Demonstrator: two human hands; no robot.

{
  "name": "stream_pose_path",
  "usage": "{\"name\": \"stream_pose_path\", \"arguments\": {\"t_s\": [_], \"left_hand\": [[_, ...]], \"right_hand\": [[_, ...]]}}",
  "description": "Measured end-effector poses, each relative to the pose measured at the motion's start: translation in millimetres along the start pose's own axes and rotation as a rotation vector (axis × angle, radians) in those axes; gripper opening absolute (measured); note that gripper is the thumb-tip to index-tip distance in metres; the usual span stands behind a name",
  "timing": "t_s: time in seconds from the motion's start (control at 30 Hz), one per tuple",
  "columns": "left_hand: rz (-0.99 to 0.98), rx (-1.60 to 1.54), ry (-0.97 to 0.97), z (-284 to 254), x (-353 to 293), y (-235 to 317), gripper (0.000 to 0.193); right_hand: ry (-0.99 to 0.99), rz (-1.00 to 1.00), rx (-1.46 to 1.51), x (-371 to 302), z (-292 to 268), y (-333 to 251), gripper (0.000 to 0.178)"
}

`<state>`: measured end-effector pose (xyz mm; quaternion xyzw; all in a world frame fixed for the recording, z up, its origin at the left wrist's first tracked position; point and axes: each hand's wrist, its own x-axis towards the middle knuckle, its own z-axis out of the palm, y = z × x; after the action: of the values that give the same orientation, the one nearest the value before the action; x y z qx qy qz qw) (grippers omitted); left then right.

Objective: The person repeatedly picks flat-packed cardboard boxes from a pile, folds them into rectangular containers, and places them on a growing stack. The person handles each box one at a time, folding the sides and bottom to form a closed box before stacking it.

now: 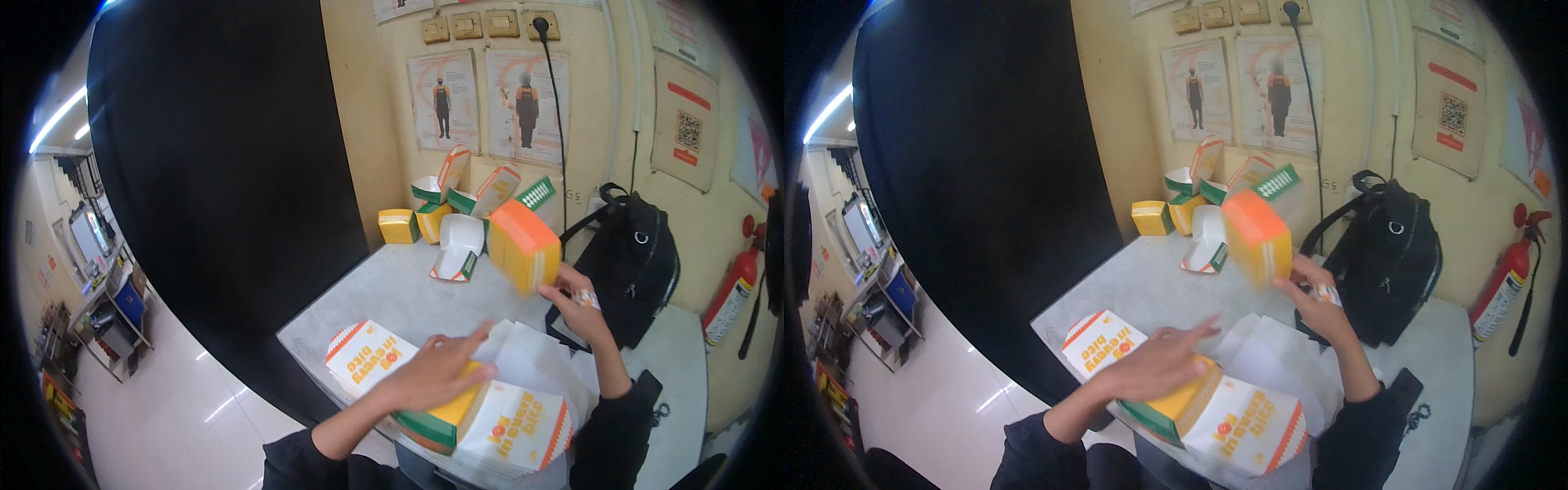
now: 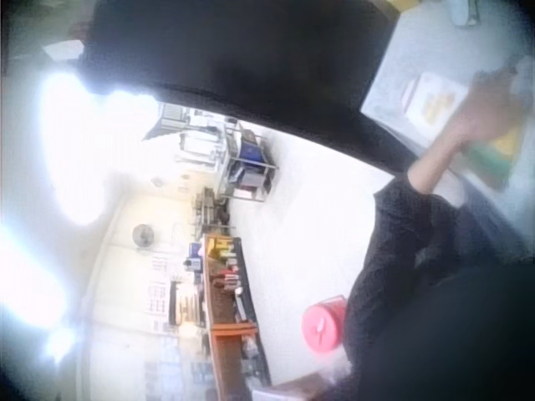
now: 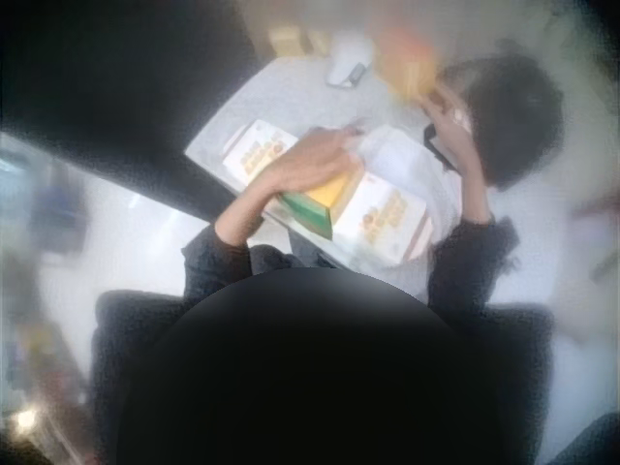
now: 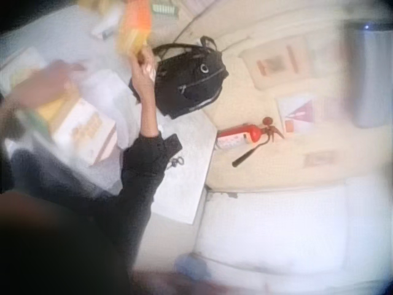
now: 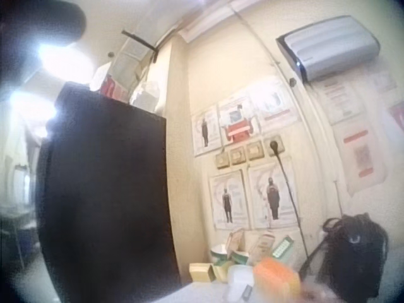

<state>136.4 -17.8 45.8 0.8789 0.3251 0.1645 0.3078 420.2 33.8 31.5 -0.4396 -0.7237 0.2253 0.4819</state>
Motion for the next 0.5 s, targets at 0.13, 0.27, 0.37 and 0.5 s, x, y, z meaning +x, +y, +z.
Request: {"name": "stream_pose_path", "arguments": {"t_s": [0.13,0.27,0.37,0.5], "left_hand": [[-0.061,-0.96,0.101,-4,-4,-9,0.071],[0.184,-1.035,-0.048,-9,-3,-19,0.054],[0.206,-1.128,-0.058,-9,-1,-23,0.06],[0.271,-1.072,0.136,-7,-2,-22,0.05]], "right_hand": [[-0.26,-0.031,0.106,-82,-24,-73,0.022],[-0.439,0.03,0.082,-119,-23,-84,0.035],[-0.311,0.361,0.144,-115,-16,-91,0.047],[-0.184,0.052,0.353,-92,-17,-131,0.065]]}}
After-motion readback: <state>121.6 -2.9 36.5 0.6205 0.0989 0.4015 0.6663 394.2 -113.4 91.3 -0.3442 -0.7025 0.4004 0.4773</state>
